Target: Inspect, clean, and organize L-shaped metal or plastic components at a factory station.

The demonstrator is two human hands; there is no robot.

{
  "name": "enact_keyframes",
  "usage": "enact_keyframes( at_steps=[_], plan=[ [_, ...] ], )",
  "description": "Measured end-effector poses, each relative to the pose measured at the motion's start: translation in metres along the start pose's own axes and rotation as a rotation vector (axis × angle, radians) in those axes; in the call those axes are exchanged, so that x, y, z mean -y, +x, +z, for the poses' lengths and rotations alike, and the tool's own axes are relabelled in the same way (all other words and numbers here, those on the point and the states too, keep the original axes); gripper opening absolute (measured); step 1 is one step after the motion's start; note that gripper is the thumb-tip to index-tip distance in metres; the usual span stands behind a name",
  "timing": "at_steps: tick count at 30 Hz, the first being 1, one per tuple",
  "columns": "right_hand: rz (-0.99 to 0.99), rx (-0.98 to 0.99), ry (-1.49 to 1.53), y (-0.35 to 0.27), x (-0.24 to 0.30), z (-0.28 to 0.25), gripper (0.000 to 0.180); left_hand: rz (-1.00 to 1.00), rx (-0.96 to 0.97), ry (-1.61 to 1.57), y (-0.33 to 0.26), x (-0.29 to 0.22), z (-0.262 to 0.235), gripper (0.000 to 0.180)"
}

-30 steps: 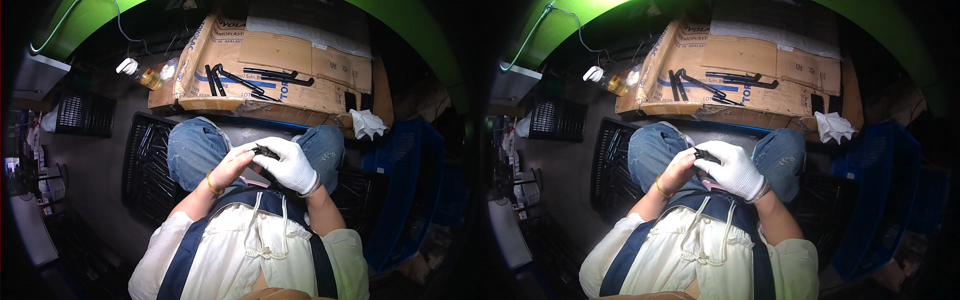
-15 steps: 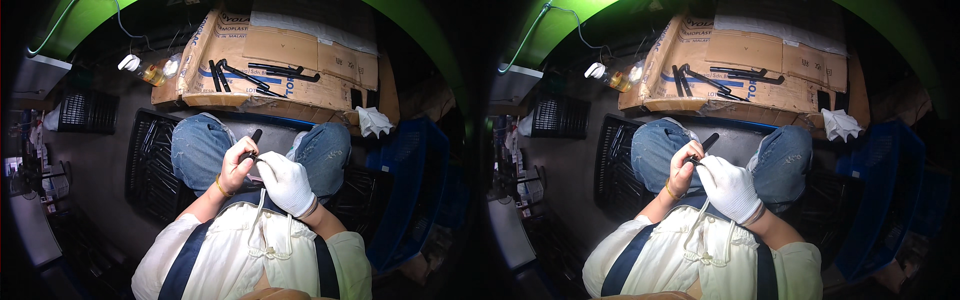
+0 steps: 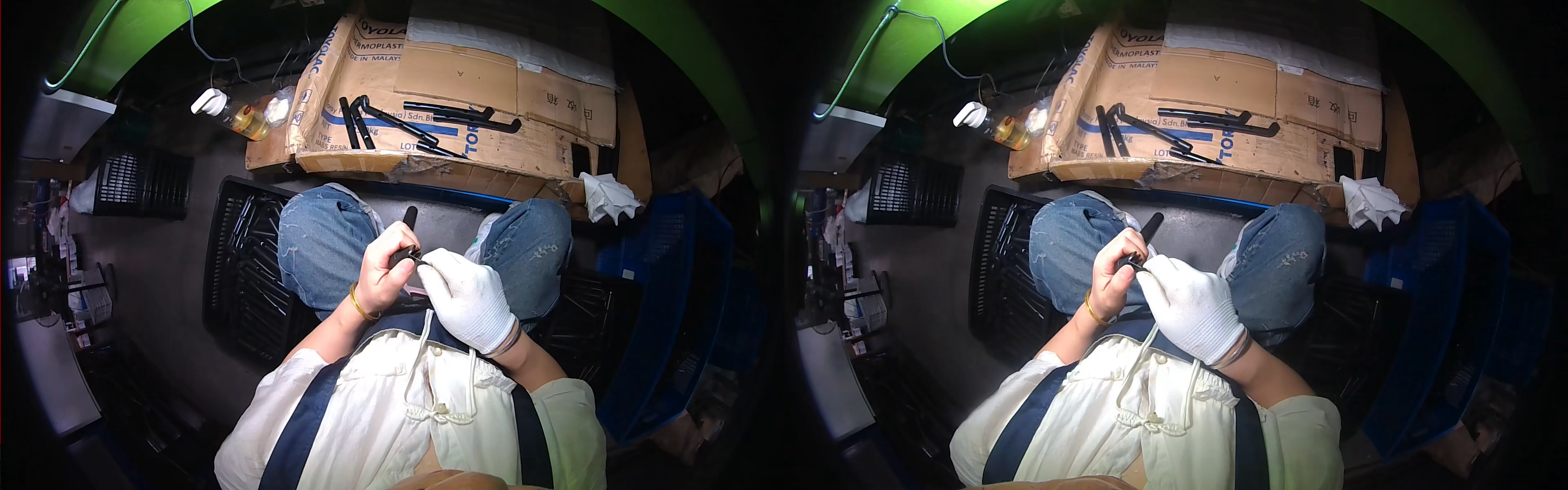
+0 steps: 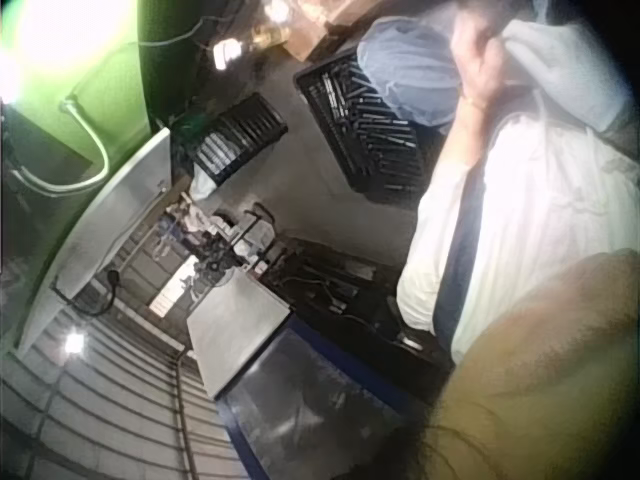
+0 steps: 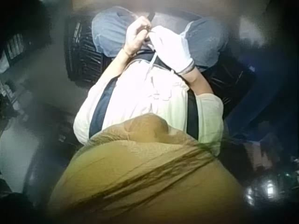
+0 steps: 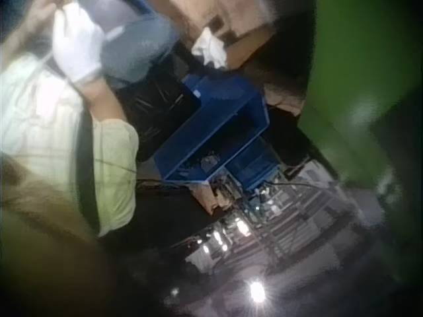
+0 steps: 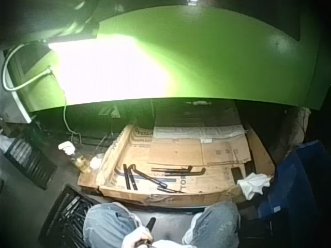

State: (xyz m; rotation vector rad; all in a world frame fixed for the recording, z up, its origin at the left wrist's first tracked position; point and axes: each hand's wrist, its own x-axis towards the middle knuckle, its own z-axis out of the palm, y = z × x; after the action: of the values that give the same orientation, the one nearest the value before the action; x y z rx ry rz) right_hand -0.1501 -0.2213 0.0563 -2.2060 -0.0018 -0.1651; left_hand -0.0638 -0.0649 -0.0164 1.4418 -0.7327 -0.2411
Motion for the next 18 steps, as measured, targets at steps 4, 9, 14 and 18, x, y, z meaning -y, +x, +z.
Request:
enact_keyframes(
  at_steps=[4, 9, 14, 18],
  plan=[
    [-0.041, 0.027, -0.013, -0.001, -0.014, 0.003, 0.010, 0.108, 0.009, 0.070, 0.000, -0.007, -0.002, 0.036],
    [0.362, 0.028, 0.070, 0.013, -0.048, -0.003, 0.018, 0.152, -0.050, -0.096, 0.000, -0.006, 0.001, 0.038],
    [0.256, -0.155, 0.514, 0.008, -0.024, 0.010, 0.012, -0.027, -0.099, -0.324, -0.008, 0.005, 0.010, 0.049],
    [0.265, 0.005, 0.629, 0.017, -0.008, 0.025, 0.013, -0.092, -0.097, -0.147, -0.011, 0.003, 0.010, 0.051]
  ],
)
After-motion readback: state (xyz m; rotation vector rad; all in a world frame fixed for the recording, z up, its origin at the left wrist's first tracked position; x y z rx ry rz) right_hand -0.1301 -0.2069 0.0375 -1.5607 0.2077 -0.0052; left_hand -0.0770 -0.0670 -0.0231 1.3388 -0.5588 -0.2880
